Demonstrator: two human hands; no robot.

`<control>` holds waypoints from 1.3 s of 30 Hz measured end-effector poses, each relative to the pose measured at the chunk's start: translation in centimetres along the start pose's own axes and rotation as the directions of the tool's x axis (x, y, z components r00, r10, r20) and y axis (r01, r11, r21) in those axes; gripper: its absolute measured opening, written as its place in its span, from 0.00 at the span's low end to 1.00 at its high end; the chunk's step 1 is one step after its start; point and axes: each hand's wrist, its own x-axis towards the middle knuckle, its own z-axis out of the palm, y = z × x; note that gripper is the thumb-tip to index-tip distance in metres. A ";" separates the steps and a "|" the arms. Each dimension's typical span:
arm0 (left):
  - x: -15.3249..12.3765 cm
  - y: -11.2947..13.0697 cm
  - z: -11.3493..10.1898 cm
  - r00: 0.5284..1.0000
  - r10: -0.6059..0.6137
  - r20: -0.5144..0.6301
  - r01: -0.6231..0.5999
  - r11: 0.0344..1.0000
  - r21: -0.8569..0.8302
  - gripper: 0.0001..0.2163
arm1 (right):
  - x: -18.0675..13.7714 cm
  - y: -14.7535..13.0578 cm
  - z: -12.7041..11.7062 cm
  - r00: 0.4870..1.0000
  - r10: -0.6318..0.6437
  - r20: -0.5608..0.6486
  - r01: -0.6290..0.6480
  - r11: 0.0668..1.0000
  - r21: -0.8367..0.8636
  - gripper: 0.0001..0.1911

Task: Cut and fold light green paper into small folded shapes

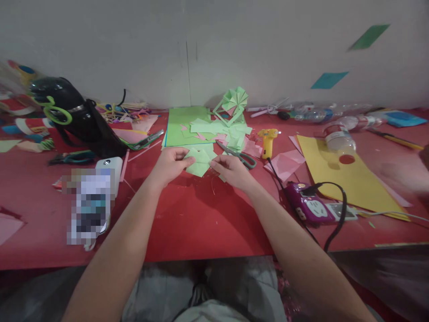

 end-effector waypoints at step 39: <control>-0.3 0.2 1.0 0.997 -0.052 0.060 0.057 0.994 -0.092 0.13 | -0.2 -0.4 0.4 0.993 -0.027 -0.118 0.036 0.997 0.074 0.22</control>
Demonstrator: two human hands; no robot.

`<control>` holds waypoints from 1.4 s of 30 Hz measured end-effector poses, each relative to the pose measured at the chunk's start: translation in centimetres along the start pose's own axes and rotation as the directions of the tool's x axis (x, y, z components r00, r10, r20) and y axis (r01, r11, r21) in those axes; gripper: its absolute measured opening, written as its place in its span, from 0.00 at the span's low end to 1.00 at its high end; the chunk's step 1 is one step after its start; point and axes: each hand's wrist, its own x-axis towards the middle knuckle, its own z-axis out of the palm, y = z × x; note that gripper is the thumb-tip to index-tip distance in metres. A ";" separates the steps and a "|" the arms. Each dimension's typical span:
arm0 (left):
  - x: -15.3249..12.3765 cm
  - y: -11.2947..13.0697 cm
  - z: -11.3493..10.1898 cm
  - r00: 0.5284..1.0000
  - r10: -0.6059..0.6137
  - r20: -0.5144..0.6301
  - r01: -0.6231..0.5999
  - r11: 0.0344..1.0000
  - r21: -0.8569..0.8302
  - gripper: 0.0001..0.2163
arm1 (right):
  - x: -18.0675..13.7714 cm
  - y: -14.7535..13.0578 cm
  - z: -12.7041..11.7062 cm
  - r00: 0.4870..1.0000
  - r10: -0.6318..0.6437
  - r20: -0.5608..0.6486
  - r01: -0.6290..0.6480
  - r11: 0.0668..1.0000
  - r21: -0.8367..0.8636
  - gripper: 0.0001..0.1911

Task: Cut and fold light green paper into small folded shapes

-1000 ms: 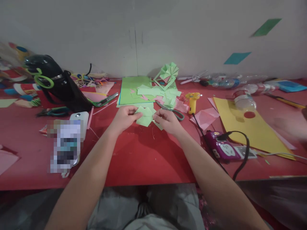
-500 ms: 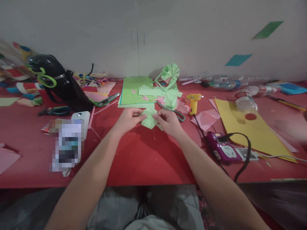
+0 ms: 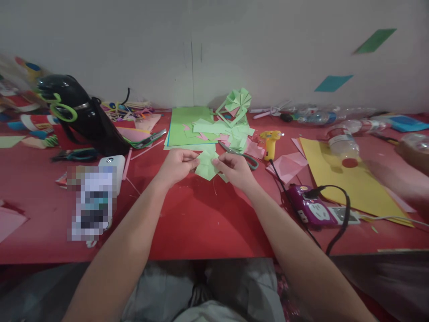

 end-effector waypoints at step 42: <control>0.2 -0.7 0.6 0.997 0.071 -0.022 -0.072 0.997 -0.016 0.16 | 0.4 0.5 -0.4 0.998 0.048 -0.049 -0.045 0.997 0.061 0.24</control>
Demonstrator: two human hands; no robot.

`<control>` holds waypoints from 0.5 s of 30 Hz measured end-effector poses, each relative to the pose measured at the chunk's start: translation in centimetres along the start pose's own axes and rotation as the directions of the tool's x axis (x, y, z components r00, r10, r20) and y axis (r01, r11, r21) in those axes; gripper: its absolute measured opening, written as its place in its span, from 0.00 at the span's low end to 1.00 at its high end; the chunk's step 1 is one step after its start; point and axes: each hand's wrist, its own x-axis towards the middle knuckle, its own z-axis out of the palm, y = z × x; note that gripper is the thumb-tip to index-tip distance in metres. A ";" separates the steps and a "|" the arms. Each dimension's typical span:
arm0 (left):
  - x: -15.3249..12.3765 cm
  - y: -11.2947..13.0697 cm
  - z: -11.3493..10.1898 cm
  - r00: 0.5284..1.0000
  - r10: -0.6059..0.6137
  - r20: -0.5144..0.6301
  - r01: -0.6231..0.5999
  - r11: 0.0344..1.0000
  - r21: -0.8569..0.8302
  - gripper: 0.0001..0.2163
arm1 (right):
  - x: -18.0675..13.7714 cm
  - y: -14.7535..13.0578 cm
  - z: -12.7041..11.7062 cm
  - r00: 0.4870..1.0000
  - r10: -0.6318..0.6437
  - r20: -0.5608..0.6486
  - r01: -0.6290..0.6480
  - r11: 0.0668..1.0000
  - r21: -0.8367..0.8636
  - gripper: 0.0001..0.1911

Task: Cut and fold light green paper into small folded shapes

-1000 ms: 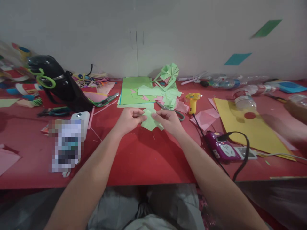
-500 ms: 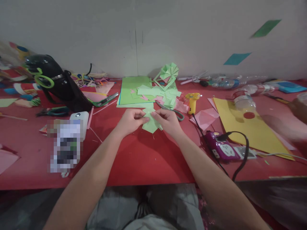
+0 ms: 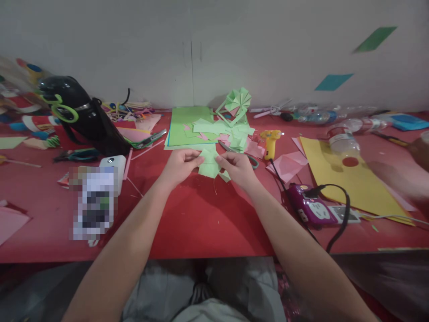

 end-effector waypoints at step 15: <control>-0.1 0.2 -0.3 0.993 0.098 0.072 -0.116 0.946 0.303 0.16 | 0.0 0.6 0.4 0.993 -0.099 0.069 0.095 0.994 0.061 0.23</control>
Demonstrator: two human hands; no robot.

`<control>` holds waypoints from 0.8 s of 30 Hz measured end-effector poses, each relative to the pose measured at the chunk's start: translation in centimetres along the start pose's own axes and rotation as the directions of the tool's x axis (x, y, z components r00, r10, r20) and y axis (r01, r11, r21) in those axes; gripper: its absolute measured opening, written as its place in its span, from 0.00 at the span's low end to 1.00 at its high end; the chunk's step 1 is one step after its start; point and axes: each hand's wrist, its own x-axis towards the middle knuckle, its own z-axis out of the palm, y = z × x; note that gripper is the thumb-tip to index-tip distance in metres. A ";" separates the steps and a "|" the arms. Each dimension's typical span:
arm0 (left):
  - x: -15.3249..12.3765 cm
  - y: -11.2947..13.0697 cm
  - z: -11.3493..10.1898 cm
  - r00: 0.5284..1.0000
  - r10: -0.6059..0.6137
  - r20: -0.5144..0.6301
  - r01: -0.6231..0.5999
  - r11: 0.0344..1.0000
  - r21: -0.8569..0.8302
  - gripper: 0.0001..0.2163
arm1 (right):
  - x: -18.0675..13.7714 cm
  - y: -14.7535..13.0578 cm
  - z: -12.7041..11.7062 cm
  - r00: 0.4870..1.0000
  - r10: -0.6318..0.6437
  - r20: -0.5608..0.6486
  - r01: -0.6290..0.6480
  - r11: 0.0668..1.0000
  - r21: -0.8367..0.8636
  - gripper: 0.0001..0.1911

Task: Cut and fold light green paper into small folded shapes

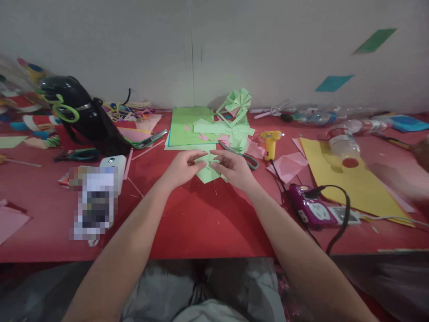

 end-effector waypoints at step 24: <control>0.3 -1.0 0.2 0.998 -0.003 -0.063 0.007 0.998 0.067 0.13 | -0.2 0.5 0.1 0.966 -0.257 -0.025 0.231 0.905 -0.358 0.07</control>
